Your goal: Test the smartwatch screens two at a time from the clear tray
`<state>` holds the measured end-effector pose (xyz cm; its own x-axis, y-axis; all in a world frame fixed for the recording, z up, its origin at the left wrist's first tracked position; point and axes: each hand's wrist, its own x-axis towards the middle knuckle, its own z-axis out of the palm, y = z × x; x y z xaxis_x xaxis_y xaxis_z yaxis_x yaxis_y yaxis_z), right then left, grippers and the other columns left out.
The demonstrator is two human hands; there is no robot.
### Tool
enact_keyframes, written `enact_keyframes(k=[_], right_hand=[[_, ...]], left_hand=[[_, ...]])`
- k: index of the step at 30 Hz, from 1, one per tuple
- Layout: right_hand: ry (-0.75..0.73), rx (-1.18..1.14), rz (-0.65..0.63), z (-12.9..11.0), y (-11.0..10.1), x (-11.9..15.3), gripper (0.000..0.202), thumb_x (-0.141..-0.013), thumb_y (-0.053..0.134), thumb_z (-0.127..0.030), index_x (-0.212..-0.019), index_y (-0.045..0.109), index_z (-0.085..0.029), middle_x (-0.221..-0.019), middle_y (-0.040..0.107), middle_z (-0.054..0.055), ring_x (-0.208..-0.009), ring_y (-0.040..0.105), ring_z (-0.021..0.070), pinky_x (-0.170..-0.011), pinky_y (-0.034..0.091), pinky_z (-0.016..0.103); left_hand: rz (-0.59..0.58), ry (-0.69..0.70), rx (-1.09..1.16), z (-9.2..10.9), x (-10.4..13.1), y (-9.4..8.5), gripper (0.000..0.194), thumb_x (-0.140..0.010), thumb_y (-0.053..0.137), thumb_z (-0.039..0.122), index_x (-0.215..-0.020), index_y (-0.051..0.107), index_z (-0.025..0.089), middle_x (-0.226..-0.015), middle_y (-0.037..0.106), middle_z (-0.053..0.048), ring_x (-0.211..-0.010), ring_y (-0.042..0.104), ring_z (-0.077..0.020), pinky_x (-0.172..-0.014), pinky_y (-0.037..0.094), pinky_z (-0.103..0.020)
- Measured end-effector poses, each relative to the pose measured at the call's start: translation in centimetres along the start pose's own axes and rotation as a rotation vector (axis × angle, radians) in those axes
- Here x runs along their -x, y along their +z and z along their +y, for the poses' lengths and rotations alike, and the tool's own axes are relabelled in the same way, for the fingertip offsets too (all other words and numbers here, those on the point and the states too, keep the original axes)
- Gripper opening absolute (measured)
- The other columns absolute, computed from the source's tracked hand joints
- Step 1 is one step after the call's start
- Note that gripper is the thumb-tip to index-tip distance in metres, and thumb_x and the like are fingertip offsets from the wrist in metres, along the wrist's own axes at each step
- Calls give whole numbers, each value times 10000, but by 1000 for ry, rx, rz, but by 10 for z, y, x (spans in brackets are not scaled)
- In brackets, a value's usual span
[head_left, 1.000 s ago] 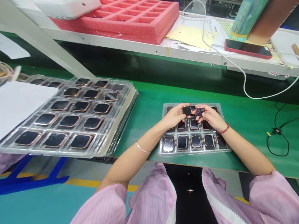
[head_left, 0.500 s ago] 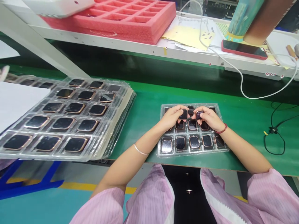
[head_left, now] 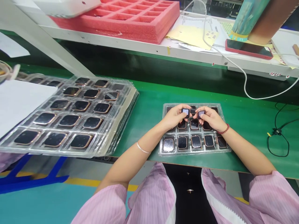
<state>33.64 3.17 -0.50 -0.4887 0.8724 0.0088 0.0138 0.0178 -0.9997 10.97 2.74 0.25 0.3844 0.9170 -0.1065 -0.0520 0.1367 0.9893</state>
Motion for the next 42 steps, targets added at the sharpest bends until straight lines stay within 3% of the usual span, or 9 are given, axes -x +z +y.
enact_keyframes(k=[4, 16, 25, 29, 36, 38, 42], right_hand=[[0, -7, -3, 1, 0, 0, 339, -887, 736, -413, -1088, 604, -174, -927, 762, 65, -583, 628, 107, -562, 563, 248], [4, 23, -12, 1, 0, 0, 354, -895, 722, -441, -1092, 599, -174, -917, 761, 67, -577, 624, 110, -558, 562, 254], [3, 17, -5, 1, 0, 0, 314, -893, 722, -381, -1093, 604, -170, -929, 764, 71, -589, 632, 110, -556, 560, 243], [13, 21, -11, 0, 1, 0, 311, -888, 723, -384, -1083, 609, -170, -942, 767, 78, -583, 634, 113, -543, 556, 245], [0, -2, -11, -1, 0, 0, 440, -910, 664, -590, -1059, 611, -179, -882, 753, 70, -569, 636, 121, -534, 552, 254], [-3, 10, -17, 1, 0, 0, 408, -906, 682, -553, -1053, 607, -180, -866, 740, 57, -547, 607, 110, -517, 535, 244], [-27, 63, -10, 4, 1, 1, 412, -824, 761, -271, -1179, 567, -198, -993, 732, 57, -650, 634, 120, -536, 530, 222]], left_hand=[[14, 17, -19, -2, 0, 1, 303, -835, 624, 157, -1137, 603, 149, -897, 728, -51, -599, 623, -96, -473, 399, -176], [1, 70, -41, -8, -2, -1, 297, -839, 611, 161, -1134, 577, 155, -888, 707, -26, -573, 602, -80, -593, 496, -219], [0, 78, -70, -9, -2, -1, 280, -840, 612, 167, -1118, 592, 147, -909, 712, -41, -577, 615, -84, -570, 486, -214], [5, 60, -90, -9, -2, 0, 290, -841, 608, 181, -1130, 593, 148, -942, 725, -60, -591, 644, -93, -489, 431, -179], [-20, 81, -84, -8, -1, -1, 279, -886, 645, 335, -1087, 648, 141, -950, 743, -81, -606, 657, -115, -521, 465, -205], [-28, 94, -71, -10, -2, -1, 284, -883, 648, 344, -1081, 655, 141, -950, 745, -80, -607, 648, -113, -581, 506, -232], [-2, 157, -76, -14, -3, 0, 349, -763, 684, 156, -1109, 640, 153, -1041, 730, -77, -786, 679, -147, -739, 550, -273]])
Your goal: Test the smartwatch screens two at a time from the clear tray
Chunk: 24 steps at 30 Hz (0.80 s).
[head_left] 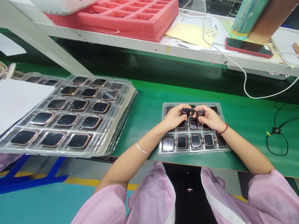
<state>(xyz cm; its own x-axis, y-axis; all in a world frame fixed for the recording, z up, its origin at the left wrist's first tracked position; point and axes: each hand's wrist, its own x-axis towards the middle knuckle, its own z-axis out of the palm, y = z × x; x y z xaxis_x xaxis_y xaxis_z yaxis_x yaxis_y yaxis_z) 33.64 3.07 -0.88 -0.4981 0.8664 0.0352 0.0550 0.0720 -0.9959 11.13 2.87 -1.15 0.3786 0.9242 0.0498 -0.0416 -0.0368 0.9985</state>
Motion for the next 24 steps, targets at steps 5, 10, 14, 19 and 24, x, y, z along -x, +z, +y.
enact_keyframes(k=[5, 10, 14, 19, 24], right_hand=[[15, -56, -5, -2, 0, 0, 319, -907, 637, -306, -1195, 570, -184, -985, 734, 73, -648, 645, 127, -542, 551, 242], [11, -13, -8, -3, 0, 0, 296, -870, 723, -323, -1094, 593, -178, -883, 724, 39, -579, 595, 99, -534, 527, 227], [10, -36, -41, -2, -1, 0, 314, -882, 686, -288, -1162, 590, -183, -974, 736, 60, -644, 652, 118, -560, 555, 238], [13, -30, -59, -2, -2, 0, 353, -870, 655, -242, -1210, 579, -188, -1039, 746, 79, -697, 690, 135, -561, 562, 233], [19, -32, -47, -1, -1, 0, 349, -865, 684, -259, -1194, 594, -187, -1043, 753, 78, -684, 693, 132, -566, 565, 230]], left_hand=[[5, -19, -43, 1, 1, 0, 299, -818, 633, 182, -1115, 635, 153, -970, 713, -58, -729, 650, -132, -675, 527, -250], [28, -93, -32, 1, 0, -1, 398, -807, 524, 103, -1186, 620, 179, -1058, 710, -65, -728, 665, -126, -527, 440, -197], [27, -49, 1, 0, -1, 0, 382, -746, 609, 90, -1121, 617, 161, -972, 720, -50, -736, 650, -127, -653, 512, -239], [20, -49, 16, 1, 0, 2, 305, -752, 642, 133, -1056, 617, 150, -886, 710, -40, -755, 656, -148, -678, 525, -262], [22, -34, 21, 0, 0, 0, 402, -748, 688, 136, -1139, 601, 160, -936, 722, -45, -795, 681, -148, -698, 521, -244]])
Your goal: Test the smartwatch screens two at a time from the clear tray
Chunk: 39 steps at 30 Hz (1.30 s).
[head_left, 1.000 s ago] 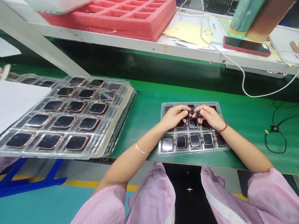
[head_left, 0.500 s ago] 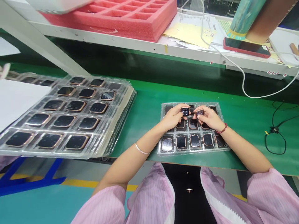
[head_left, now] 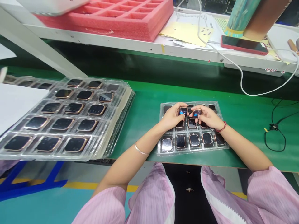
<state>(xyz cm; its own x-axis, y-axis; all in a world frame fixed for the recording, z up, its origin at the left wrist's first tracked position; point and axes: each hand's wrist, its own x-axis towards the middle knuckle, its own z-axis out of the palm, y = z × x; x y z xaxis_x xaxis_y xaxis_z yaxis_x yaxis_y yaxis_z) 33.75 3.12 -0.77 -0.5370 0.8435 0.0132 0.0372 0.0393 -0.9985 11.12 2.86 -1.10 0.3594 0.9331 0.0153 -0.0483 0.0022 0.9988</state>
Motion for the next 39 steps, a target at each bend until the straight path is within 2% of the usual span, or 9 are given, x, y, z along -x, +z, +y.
enact_keyframes(k=[4, 10, 12, 14, 16, 20, 26, 32, 39], right_hand=[[19, -75, 15, 0, 0, 0, 344, -987, 552, -463, -1128, 627, -158, -942, 759, 100, -611, 671, 133, -557, 572, 256], [2, -16, 38, -1, 0, 0, 409, -849, 749, -278, -1211, 577, -198, -1039, 750, 73, -653, 668, 123, -550, 563, 226], [13, -36, 35, -1, 0, 0, 315, -903, 696, -342, -1156, 604, -180, -962, 757, 71, -604, 652, 119, -552, 569, 238], [20, -72, 31, -2, 0, 0, 320, -968, 602, -451, -1099, 625, -160, -891, 756, 82, -569, 643, 123, -546, 573, 252], [19, -82, 36, -2, 0, 0, 343, -972, 587, -472, -1103, 623, -157, -906, 757, 92, -583, 652, 128, -535, 568, 248], [5, -17, 37, 0, 0, 0, 366, -854, 695, -233, -1198, 578, -188, -1064, 748, 83, -666, 675, 122, -539, 556, 217], [-5, -2, 5, -1, 0, 0, 442, -787, 659, -126, -1214, 564, -188, -1071, 743, 73, -699, 687, 128, -558, 559, 219], [2, -16, 14, 0, -1, -1, 267, -902, 627, -244, -1154, 600, -158, -961, 754, 69, -602, 655, 104, -534, 555, 221], [24, -12, 8, -2, 0, -1, 267, -891, 661, -270, -1127, 614, -154, -934, 751, 62, -581, 641, 97, -529, 551, 218]], left_hand=[[14, -61, -11, 0, 0, -1, 281, -925, 575, 374, -1079, 653, 152, -869, 726, -61, -579, 614, -109, -483, 392, -204], [-6, -32, -37, 4, 1, 0, 476, -791, 687, 166, -1256, 591, 155, -1031, 734, -78, -713, 668, -132, -598, 491, -219], [-13, -44, -55, 4, 1, 0, 319, -880, 618, 273, -1168, 643, 138, -983, 734, -91, -658, 653, -132, -533, 451, -215], [-13, -61, -64, 3, 0, -1, 317, -949, 523, 360, -1114, 668, 132, -944, 732, -96, -616, 639, -132, -481, 407, -212], [-9, -53, -62, 1, 0, -1, 301, -924, 550, 317, -1142, 659, 141, -966, 732, -89, -645, 653, -138, -509, 437, -217], [-20, 12, -45, -4, -2, -2, 442, -753, 616, 97, -1190, 622, 161, -1075, 722, -73, -787, 686, -153, -730, 555, -280], [-37, 47, -48, -5, -1, -1, 481, -710, 618, 69, -1181, 625, 163, -1074, 724, -72, -927, 692, -189, -813, 562, -305], [-46, -18, -73, 3, 1, -1, 271, -836, 592, 195, -1096, 648, 138, -904, 720, -46, -621, 639, -110, -637, 531, -249], [-35, -25, -85, 3, 1, 0, 244, -835, 591, 194, -1066, 655, 144, -900, 727, -47, -607, 646, -106, -594, 509, -224]])
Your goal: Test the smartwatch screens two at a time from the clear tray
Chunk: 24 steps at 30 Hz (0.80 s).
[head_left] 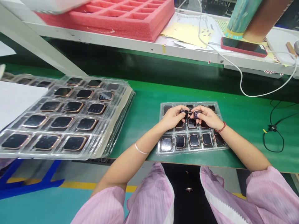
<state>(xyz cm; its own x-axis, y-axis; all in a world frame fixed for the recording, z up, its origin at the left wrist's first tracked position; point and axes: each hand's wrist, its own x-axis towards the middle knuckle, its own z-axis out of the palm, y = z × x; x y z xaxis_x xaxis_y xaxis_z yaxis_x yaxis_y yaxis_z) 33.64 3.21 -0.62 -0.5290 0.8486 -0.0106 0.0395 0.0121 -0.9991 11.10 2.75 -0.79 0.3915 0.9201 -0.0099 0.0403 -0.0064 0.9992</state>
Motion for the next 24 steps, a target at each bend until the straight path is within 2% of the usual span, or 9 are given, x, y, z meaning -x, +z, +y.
enact_keyframes(k=[18, 24], right_hand=[[8, 9, 4, 0, 0, 0, 267, -892, 659, -280, -1123, 608, -156, -933, 745, 56, -585, 640, 96, -527, 546, 214], [-6, 13, 9, 1, -1, 0, 300, -896, 659, -278, -1166, 591, -169, -984, 748, 76, -628, 658, 115, -527, 549, 221]], left_hand=[[0, -9, -44, 1, 0, 0, 264, -822, 584, 216, -1068, 652, 149, -905, 718, -46, -610, 647, -122, -620, 516, -252], [3, 6, -2, -3, -2, 1, 295, -787, 587, 168, -1076, 642, 154, -925, 717, -45, -651, 651, -123, -665, 535, -266]])
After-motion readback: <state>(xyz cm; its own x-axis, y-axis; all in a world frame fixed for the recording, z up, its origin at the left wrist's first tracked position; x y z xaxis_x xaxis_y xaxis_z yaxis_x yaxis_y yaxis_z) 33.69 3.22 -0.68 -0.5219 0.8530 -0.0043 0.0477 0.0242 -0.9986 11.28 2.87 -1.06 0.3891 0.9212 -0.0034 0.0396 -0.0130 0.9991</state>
